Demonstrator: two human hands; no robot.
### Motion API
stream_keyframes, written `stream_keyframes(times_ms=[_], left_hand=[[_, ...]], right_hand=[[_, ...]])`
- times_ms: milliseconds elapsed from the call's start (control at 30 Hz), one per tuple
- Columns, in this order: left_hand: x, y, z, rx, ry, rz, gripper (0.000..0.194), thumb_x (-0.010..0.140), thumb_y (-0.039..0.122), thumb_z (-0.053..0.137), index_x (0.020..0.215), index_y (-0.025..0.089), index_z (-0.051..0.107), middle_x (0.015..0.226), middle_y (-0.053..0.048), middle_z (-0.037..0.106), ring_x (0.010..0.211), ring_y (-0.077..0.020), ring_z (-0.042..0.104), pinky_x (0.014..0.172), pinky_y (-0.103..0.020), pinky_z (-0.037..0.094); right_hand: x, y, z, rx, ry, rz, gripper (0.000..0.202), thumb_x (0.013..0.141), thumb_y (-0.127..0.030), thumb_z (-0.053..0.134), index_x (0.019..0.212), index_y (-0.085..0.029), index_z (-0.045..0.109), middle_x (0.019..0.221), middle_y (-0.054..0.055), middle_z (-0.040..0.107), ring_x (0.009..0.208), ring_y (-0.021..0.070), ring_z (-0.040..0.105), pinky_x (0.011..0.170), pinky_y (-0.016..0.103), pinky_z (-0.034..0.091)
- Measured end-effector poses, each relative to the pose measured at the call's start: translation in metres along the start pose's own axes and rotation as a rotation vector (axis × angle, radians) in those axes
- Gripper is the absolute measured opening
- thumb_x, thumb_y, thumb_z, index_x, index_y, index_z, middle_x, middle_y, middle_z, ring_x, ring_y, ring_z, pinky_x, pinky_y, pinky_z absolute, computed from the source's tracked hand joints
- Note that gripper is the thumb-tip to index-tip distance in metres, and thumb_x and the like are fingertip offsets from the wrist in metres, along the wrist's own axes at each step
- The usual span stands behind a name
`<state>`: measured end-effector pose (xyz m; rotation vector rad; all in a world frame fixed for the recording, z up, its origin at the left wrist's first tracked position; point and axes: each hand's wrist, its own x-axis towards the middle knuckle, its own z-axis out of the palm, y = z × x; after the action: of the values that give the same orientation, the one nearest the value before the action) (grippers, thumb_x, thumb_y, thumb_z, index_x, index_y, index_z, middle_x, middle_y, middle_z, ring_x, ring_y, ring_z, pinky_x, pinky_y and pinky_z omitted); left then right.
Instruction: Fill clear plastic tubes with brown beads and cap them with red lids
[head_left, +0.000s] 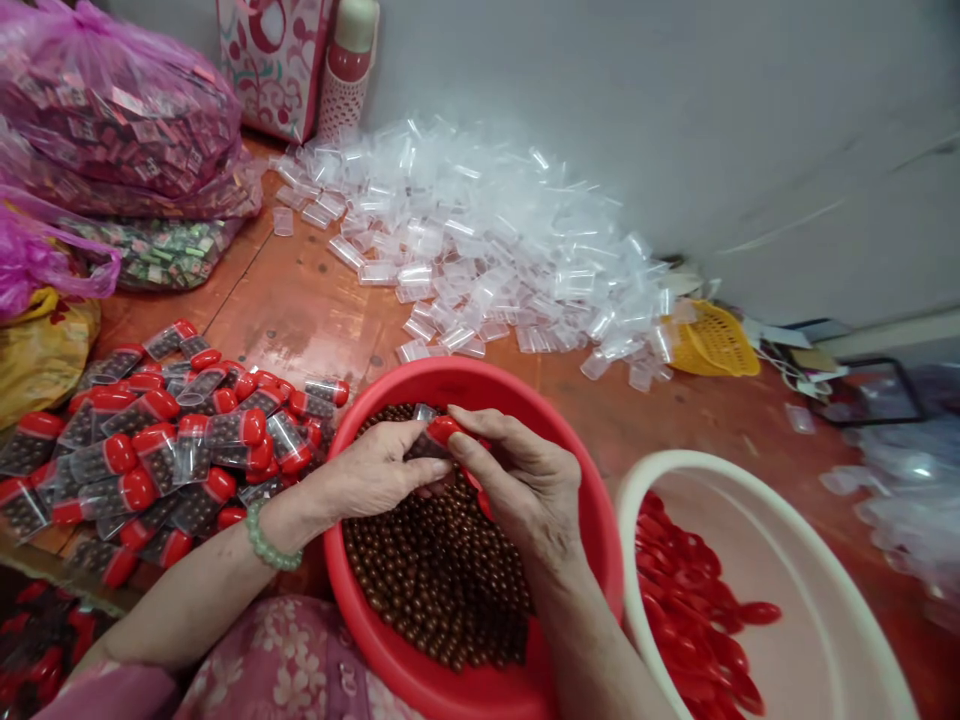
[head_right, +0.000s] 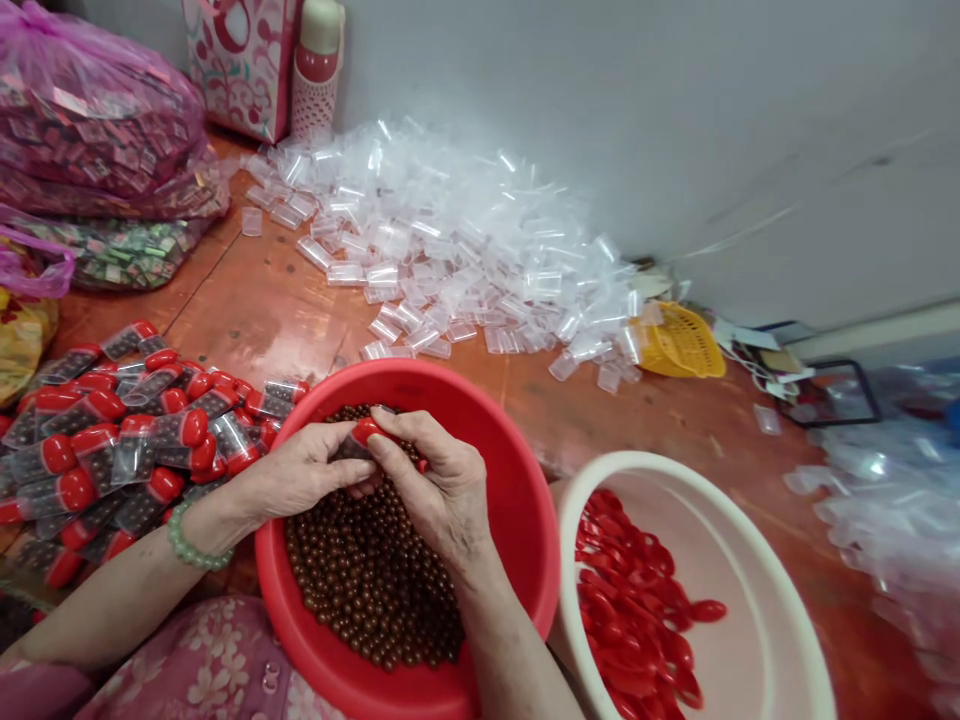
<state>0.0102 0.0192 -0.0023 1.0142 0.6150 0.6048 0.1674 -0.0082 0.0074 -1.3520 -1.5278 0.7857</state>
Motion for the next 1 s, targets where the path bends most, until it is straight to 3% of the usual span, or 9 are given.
stream_keyframes(times_ms=[267, 433, 533, 633, 800, 1000], left_hand=[[0.002, -0.004, -0.003, 0.091, -0.024, 0.028, 0.016, 0.081, 0.021, 0.06, 0.096, 0.014, 0.064, 0.091, -0.003, 0.064, 0.09, -0.0175, 0.057, 0.089, -0.033, 0.044], [0.002, -0.003, -0.004, 0.047, -0.013, 0.023, 0.017, 0.08, 0.017, 0.059, 0.096, 0.014, 0.066, 0.09, -0.003, 0.065, 0.091, -0.0178, 0.056, 0.093, -0.033, 0.042], [0.001, -0.001, -0.003, -0.111, -0.013, -0.017, 0.014, 0.077, 0.02, 0.064, 0.089, 0.013, 0.065, 0.082, -0.001, 0.062, 0.078, -0.0141, 0.055, 0.082, -0.03, 0.044], [0.002, 0.0, -0.002, -0.326, -0.056, -0.067, 0.027, 0.069, 0.03, 0.076, 0.085, 0.011, 0.065, 0.075, -0.001, 0.061, 0.071, -0.0126, 0.055, 0.074, -0.028, 0.045], [0.004, -0.002, -0.001, -0.399, -0.004, -0.085, 0.038, 0.062, 0.034, 0.084, 0.085, 0.009, 0.068, 0.078, -0.004, 0.065, 0.074, -0.0127, 0.058, 0.079, -0.029, 0.045], [0.004, -0.002, -0.001, -0.37, -0.013, -0.068, 0.04, 0.059, 0.037, 0.086, 0.083, 0.01, 0.068, 0.076, -0.002, 0.066, 0.072, -0.0117, 0.057, 0.079, -0.028, 0.046]], right_hand=[[0.002, -0.005, -0.018, -0.191, -0.226, -0.132, 0.017, 0.09, -0.023, 0.059, 0.103, -0.024, 0.069, 0.096, 0.006, 0.072, 0.088, 0.0192, 0.068, 0.077, 0.035, 0.058], [0.0, -0.009, -0.016, -0.402, -0.186, -0.365, 0.028, 0.087, -0.022, 0.063, 0.115, -0.024, 0.062, 0.102, 0.009, 0.071, 0.092, 0.0226, 0.068, 0.079, 0.039, 0.058], [-0.002, -0.008, -0.011, -0.542, -0.227, -0.468, 0.057, 0.08, -0.04, 0.071, 0.13, -0.021, 0.05, 0.111, 0.015, 0.068, 0.1, 0.0286, 0.066, 0.082, 0.044, 0.057], [-0.002, -0.006, -0.004, -0.689, -0.239, -0.524, 0.079, 0.076, -0.05, 0.072, 0.138, -0.015, 0.039, 0.114, 0.02, 0.064, 0.105, 0.0336, 0.062, 0.082, 0.049, 0.055], [0.0, 0.0, 0.009, -0.766, -0.147, -0.623, 0.07, 0.08, -0.033, 0.063, 0.14, -0.014, 0.032, 0.107, 0.018, 0.063, 0.096, 0.0312, 0.063, 0.076, 0.046, 0.053], [0.0, 0.0, 0.011, -0.751, -0.131, -0.613, 0.066, 0.076, -0.027, 0.059, 0.137, -0.019, 0.035, 0.1, 0.013, 0.063, 0.087, 0.0282, 0.063, 0.072, 0.042, 0.052]])
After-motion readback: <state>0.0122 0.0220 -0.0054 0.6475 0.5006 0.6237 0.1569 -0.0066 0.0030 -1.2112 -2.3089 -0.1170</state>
